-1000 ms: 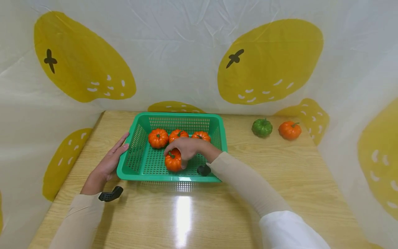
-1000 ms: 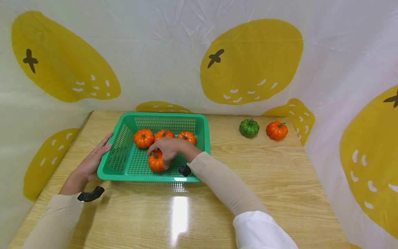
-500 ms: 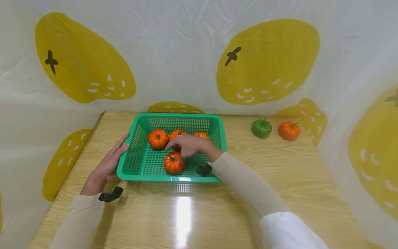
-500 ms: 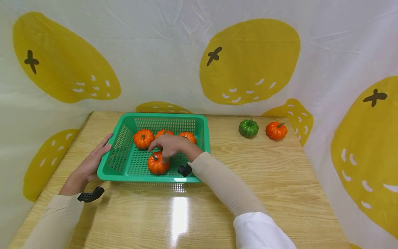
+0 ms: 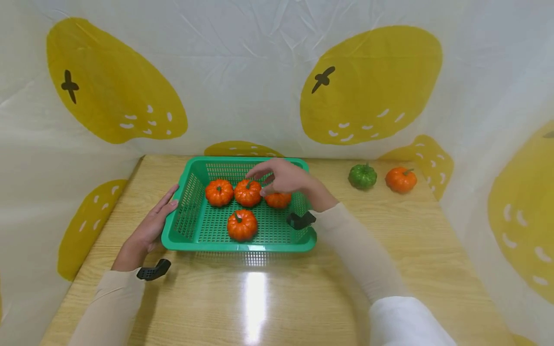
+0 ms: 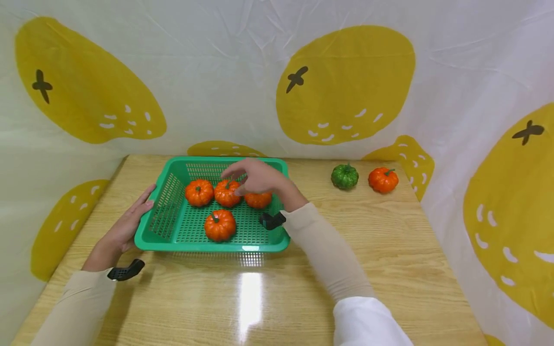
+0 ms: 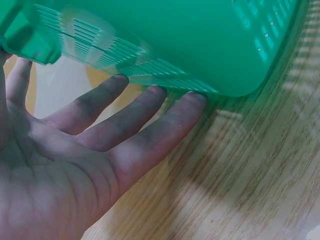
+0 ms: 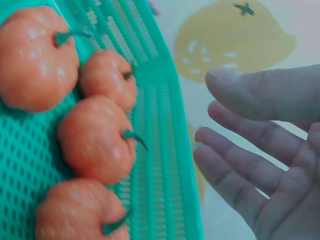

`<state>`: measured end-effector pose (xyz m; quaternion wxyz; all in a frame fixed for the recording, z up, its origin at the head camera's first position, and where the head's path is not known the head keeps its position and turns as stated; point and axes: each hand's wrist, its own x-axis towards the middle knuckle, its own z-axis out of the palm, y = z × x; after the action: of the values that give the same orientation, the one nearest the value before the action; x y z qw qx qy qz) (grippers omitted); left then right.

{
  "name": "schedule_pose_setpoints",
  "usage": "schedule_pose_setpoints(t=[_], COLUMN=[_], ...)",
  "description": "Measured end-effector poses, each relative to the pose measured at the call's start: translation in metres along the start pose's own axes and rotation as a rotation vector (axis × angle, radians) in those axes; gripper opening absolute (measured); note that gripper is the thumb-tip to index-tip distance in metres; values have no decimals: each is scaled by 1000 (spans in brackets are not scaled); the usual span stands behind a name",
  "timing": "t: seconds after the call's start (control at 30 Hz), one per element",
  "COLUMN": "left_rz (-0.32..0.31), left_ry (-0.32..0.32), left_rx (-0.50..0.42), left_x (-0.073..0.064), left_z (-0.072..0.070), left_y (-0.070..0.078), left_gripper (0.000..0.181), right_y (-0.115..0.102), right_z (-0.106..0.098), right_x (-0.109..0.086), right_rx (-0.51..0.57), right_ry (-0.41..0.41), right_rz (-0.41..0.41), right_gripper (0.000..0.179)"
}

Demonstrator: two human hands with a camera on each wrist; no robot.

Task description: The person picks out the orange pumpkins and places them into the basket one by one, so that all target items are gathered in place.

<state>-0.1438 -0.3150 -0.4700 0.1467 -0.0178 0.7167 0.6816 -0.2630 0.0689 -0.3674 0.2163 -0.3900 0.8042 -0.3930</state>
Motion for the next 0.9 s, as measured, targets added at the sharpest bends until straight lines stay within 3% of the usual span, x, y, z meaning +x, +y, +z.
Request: schedule_pose_setpoints(t=[0.37, 0.9], left_rz=[10, 14], left_ry=[-10, -9], left_rx=[2, 13], left_x=[0, 1], left_z=[-1, -1], left_y=[0, 0], left_gripper=[61, 62], right_y=[13, 31], right_z=[-35, -61], right_x=[-30, -65], right_rx=[111, 228], right_ry=[182, 398], right_rz=[54, 137], right_gripper=[48, 42])
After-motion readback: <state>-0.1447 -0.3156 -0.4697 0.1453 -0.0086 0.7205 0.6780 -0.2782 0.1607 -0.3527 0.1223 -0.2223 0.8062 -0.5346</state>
